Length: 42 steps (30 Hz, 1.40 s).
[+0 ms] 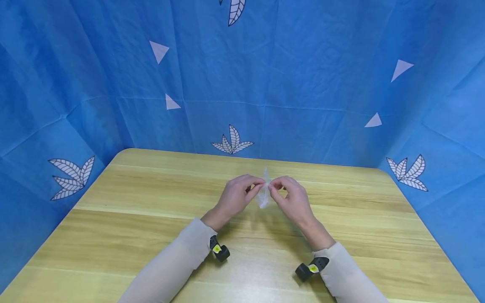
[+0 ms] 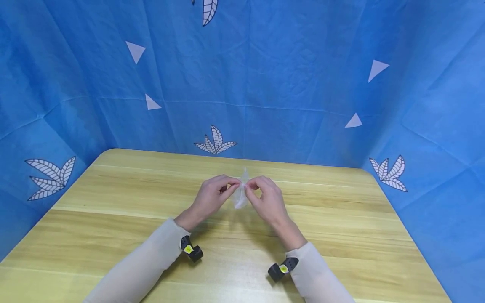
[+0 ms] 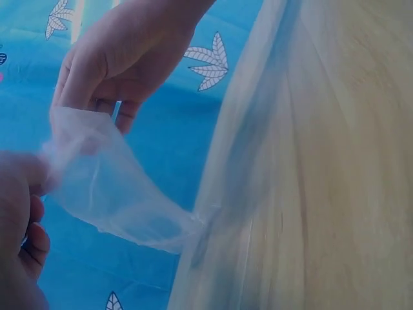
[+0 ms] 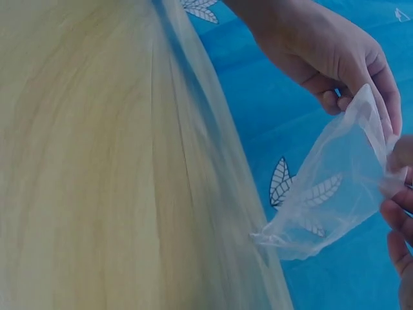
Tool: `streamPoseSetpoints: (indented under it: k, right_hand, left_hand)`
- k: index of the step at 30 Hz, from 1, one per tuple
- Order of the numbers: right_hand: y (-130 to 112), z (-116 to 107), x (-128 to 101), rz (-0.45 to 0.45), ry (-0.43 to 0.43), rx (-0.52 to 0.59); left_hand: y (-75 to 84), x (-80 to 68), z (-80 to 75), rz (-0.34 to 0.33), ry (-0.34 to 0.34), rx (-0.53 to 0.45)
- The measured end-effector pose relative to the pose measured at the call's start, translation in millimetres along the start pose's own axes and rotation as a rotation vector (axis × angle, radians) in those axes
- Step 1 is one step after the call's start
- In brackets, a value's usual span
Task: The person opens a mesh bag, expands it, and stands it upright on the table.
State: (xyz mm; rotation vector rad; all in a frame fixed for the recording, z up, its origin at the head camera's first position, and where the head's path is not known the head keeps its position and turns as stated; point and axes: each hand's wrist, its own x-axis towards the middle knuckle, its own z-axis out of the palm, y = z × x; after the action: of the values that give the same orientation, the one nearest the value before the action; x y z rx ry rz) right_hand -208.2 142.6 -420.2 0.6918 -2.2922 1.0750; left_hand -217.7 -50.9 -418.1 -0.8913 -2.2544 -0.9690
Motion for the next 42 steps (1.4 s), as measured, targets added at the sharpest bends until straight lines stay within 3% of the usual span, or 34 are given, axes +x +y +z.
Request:
streamPoseSetpoints:
  k: [4,7,13,19,25,33,38,42]
  right_hand:
    - [-1.1,0.0,-0.3,-0.012,-0.017,-0.004]
    - [-2.2,0.0,0.6,-0.016,-0.002,-0.028]
    - [-5.1,-0.2,1.9,0.057,0.009,-0.06]
    - [-6.8,-0.2,1.9,0.111,0.022,-0.035]
    - [-4.6,0.6,1.1,0.073,0.014,-0.018]
    - [-5.3,2.8,0.9,0.019,-0.025,-0.05]
    - [-6.5,4.1,-0.2,-0.057,0.001,-0.098]
    - [-7.0,3.7,-0.2,-0.056,0.026,-0.112]
  left_hand:
    - [-0.4,-1.2,1.0,-0.014,-0.014,0.002]
    - [-0.3,-0.8,1.5,0.016,-0.008,0.013]
    - [2.1,-0.1,2.1,0.064,0.03,0.015]
    - [4.4,-0.2,1.8,0.0,0.033,-0.001]
    - [2.7,-1.0,1.6,-0.111,-0.029,0.009]
    - [1.7,-0.5,2.0,-0.08,0.008,0.032]
    - [2.7,-0.3,1.4,-0.079,0.016,0.102]
    - [2.7,0.1,1.6,-0.091,0.026,0.118]
